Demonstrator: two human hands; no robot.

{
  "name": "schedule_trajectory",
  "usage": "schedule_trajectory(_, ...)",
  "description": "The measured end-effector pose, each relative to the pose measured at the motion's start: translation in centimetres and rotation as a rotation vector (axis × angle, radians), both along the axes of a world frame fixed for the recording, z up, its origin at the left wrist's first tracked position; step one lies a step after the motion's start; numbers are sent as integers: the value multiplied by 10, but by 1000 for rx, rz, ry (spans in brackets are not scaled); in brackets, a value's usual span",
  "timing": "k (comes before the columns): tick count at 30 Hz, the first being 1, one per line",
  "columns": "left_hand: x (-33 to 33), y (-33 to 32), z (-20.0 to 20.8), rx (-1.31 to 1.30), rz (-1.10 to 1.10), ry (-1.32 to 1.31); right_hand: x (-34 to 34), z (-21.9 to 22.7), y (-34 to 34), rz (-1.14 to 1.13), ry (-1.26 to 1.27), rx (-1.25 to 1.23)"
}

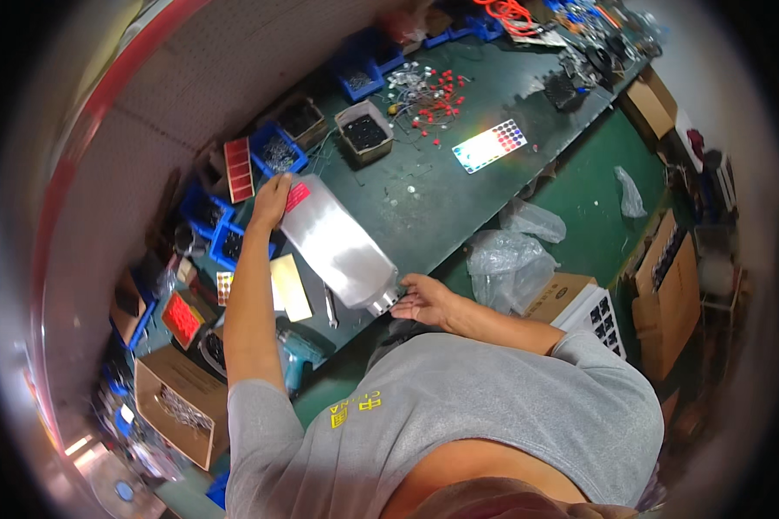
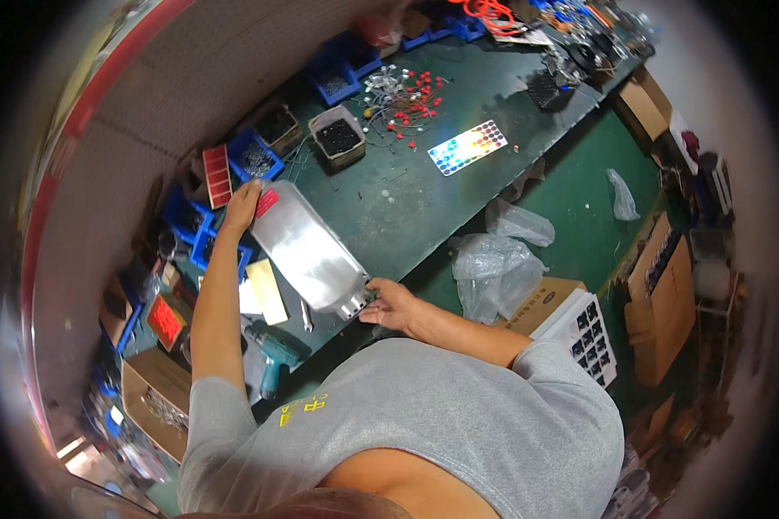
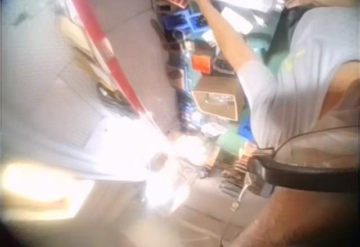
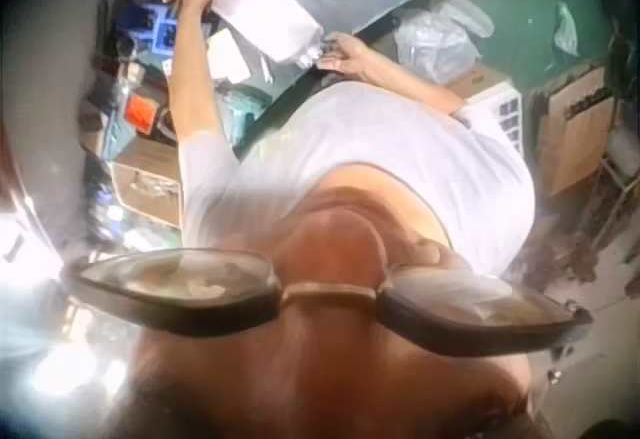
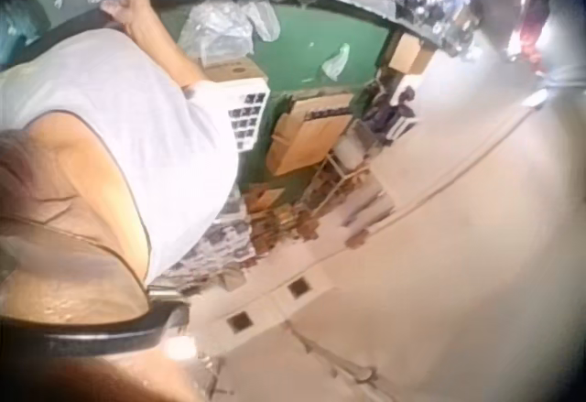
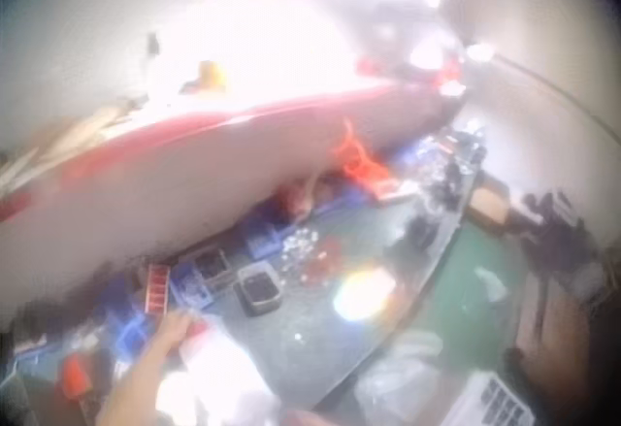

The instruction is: The person assembles an electronic device by attaching a metal cover to a motor housing, applying colored stickers and a red label, and using a power drill to secure screws. They then connect wires to the motor terminals and attach a black plastic component.

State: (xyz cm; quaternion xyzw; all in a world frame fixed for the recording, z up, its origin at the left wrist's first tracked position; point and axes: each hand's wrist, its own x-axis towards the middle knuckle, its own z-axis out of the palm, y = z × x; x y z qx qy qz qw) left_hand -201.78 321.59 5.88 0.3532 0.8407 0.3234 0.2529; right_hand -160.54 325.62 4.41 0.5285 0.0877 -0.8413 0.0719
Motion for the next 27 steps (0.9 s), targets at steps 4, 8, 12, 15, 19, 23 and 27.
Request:
schedule_trajectory(4, 8, 11, 19, 23, 17, 42, -2, 20, 10, -56, -30, -40)
schedule_trajectory(8, -1, 6, 30, -58, 65, 111, 1, 48, 24, -64, 114, -88)
schedule_trajectory(12, 25, 18, 63, 75, 86, 138, 24, 70, 51, 1, 157, -66)
schedule_trajectory(15, 54, 45, 84, 160, 39, 125, 59, 74, 85, 14, 113, 67)
schedule_trajectory(19, 92, 82, 99, 228, -5, 152, 93, 95, 138, 2, -76, 470)
schedule_trajectory(23, 149, 130, 78, 247, -41, 93, 131, 81, 201, -121, -301, 789)
schedule_trajectory(27, 201, 156, 46, 272, -21, -25, 155, 34, 279, -194, -321, 1001)
